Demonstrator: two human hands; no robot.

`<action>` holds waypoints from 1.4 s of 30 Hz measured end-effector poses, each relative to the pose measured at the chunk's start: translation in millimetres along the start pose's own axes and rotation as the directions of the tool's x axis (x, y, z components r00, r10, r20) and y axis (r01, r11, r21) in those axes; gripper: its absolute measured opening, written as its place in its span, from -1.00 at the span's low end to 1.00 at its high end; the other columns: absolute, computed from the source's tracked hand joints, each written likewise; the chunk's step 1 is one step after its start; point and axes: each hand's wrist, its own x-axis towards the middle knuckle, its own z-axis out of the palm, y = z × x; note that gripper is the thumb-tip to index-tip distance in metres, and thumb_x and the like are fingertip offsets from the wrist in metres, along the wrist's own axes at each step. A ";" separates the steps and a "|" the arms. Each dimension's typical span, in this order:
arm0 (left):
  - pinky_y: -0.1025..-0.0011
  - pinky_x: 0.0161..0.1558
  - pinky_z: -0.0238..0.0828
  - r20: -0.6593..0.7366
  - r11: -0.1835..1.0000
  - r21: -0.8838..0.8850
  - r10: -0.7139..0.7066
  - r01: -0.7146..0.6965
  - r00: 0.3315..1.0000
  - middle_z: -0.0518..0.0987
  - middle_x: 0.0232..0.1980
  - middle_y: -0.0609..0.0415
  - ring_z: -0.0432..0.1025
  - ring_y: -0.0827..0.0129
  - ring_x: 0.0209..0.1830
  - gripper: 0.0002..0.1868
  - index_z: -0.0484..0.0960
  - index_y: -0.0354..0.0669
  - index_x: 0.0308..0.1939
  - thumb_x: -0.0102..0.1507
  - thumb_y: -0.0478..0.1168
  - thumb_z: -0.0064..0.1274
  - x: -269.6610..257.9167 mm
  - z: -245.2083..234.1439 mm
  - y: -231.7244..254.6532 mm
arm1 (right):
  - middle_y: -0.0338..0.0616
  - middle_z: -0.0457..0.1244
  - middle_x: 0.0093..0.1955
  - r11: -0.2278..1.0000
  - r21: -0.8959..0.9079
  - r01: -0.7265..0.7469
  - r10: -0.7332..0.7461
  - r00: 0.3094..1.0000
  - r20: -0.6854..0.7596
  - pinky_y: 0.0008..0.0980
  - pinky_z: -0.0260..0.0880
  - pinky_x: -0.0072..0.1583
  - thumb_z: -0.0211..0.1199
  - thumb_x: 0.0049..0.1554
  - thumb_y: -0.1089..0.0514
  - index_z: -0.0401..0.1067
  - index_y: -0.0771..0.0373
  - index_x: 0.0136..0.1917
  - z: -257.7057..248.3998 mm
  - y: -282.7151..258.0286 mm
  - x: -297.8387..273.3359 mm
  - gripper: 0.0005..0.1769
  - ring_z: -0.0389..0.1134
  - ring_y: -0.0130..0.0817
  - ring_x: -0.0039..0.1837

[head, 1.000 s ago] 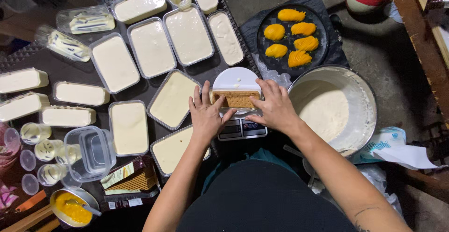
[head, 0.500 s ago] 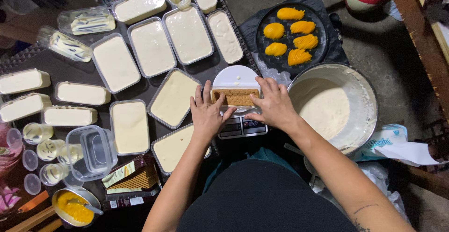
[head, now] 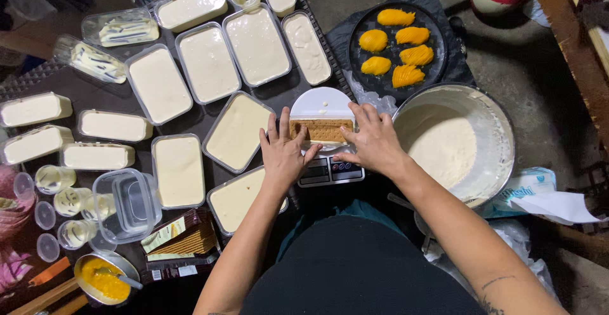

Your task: The person assembles layered dessert bars by placing biscuits on a digital scale, scooping a white creamy mixture from a large bowl onto the biscuits, and smoothing the layer. They then open a package of biscuits with scissors and repeat the process for additional units.

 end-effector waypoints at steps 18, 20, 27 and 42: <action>-0.35 0.24 -0.04 0.058 1.000 -0.006 -0.018 0.019 0.998 0.04 0.51 -0.10 -0.12 -0.15 0.47 -0.36 0.66 0.08 0.07 0.16 0.39 -0.04 2.3 -2.3 0.9 | 0.17 0.05 0.44 0.999 0.001 -0.034 0.034 0.998 0.050 0.08 0.14 0.17 0.37 -0.22 -0.47 0.60 0.05 0.01 1.2 -0.4 1.6 -0.29 0.00 0.08 0.41; -0.35 0.23 -0.03 0.052 1.000 -0.007 -0.017 0.017 0.998 0.04 0.51 -0.10 -0.12 -0.16 0.47 -0.36 0.67 0.08 0.07 0.16 0.39 -0.03 1.7 -1.7 0.7 | 0.17 0.03 0.44 0.999 0.005 -0.040 0.039 0.997 0.059 0.10 0.13 0.19 0.36 -0.23 -0.47 0.61 0.02 0.01 1.5 0.0 2.2 -0.30 -0.01 0.10 0.41; -0.32 0.22 0.00 0.000 1.000 -0.024 -0.016 0.016 1.000 0.07 0.49 -0.11 -0.08 -0.16 0.46 -0.37 0.67 0.07 0.07 0.16 0.37 -0.01 1.0 -2.4 2.5 | 0.18 -0.01 0.45 0.996 0.038 -0.076 0.072 0.992 0.107 0.14 0.12 0.20 0.35 -0.21 -0.48 0.61 0.00 0.00 1.2 2.1 2.2 -0.31 -0.04 0.13 0.43; 0.38 0.00 0.47 0.212 0.381 -0.829 -0.463 0.410 0.861 0.37 0.14 -0.19 0.42 0.21 0.01 -0.26 0.11 -0.31 0.43 0.17 -0.31 -0.02 -14.6 -1.1 -8.0 | 0.10 0.15 0.38 0.751 0.632 -0.194 0.340 0.933 -0.117 -0.18 0.29 0.42 0.10 0.04 0.33 0.24 0.27 0.37 -0.7 12.4 -34.7 -0.41 0.25 -0.06 0.41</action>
